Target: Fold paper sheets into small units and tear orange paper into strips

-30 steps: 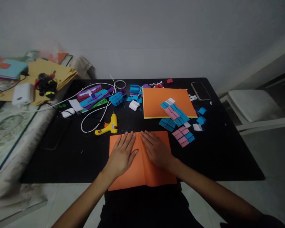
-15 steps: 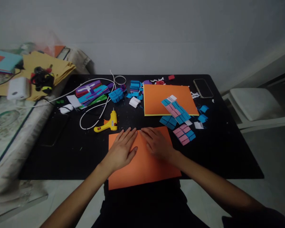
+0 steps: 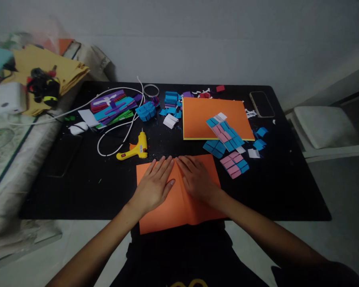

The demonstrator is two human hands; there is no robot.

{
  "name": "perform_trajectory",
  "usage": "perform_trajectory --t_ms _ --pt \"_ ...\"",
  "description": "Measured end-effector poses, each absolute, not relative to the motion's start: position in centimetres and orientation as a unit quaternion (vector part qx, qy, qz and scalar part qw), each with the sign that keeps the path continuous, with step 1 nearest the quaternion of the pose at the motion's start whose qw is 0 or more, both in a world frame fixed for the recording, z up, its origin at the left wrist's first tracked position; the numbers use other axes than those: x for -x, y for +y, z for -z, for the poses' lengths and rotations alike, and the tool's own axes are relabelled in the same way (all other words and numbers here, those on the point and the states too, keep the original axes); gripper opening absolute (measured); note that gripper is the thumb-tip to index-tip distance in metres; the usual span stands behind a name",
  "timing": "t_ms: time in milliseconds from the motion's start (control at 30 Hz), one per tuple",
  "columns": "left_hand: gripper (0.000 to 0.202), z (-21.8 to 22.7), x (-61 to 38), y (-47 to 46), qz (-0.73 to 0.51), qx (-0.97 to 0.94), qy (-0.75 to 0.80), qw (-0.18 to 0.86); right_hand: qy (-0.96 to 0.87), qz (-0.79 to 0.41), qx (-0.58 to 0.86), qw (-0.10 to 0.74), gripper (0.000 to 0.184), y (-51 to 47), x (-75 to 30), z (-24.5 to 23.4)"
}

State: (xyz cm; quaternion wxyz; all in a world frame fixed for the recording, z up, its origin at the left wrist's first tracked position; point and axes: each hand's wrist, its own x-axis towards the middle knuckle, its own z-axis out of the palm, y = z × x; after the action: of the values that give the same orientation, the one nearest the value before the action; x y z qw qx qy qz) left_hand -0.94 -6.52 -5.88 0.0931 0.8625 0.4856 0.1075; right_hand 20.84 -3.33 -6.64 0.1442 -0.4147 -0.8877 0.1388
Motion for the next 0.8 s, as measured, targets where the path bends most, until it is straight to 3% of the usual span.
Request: perform_trajectory --t_ms 800 --pt "0.064 6.16 0.49 -6.91 -0.128 -0.851 0.501 0.092 -0.886 -0.118 0.421 0.154 0.06 -3.71 -20.6 6.87"
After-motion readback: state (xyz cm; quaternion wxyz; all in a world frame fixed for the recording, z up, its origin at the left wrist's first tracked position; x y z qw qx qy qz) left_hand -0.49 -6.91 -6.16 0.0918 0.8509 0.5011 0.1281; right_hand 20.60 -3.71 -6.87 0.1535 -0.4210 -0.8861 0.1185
